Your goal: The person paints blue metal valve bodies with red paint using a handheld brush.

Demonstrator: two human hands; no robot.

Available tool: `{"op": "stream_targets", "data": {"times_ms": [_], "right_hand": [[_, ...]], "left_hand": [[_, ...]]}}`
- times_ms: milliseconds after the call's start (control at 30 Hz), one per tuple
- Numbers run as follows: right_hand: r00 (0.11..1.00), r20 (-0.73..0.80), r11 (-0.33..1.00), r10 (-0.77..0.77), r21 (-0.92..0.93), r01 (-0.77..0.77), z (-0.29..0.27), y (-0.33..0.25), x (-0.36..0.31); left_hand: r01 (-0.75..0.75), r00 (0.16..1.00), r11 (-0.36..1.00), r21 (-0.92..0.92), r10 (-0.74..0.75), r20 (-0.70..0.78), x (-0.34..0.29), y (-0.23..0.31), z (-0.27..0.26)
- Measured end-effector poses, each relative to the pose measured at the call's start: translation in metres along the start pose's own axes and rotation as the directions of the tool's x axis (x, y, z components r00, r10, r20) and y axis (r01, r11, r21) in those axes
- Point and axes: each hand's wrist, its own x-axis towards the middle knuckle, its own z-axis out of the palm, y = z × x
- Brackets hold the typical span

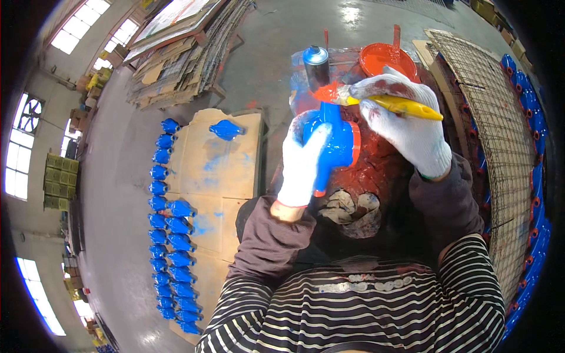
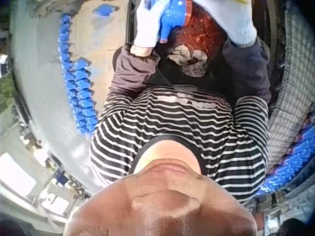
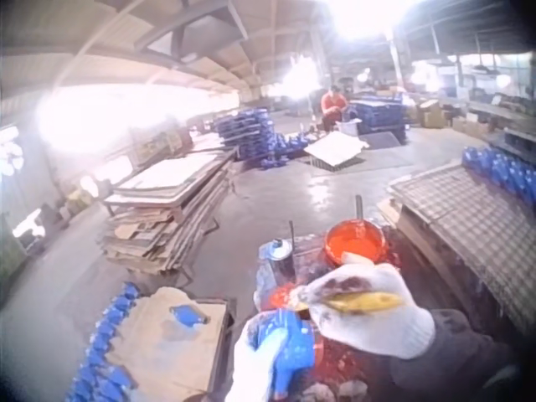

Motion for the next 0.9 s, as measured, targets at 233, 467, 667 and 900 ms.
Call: {"op": "stream_targets", "data": {"times_ms": [233,467,667,900], "right_hand": [[0.975,-0.047,0.892,0.219,0.414,-0.180,-0.034,0.051,0.004],[0.974,0.035,0.770,0.224,0.607,-0.199,0.002,0.012,-0.009],[0.945,-0.165,0.856,0.281,0.489,-0.169,-0.029,0.021,-0.001],[0.972,-0.186,0.895,0.143,0.445,-0.046,-0.023,0.005,0.004]], "left_hand": [[0.097,0.992,0.924,-0.369,-0.057,0.117,-0.005,0.001,0.018],[0.161,0.965,0.921,-0.355,-0.072,0.252,0.004,0.002,0.002],[-0.148,0.981,0.889,-0.434,0.186,0.046,0.002,0.003,-0.019],[-0.707,0.595,0.422,0.568,0.789,0.155,0.009,0.021,-0.028]]}}
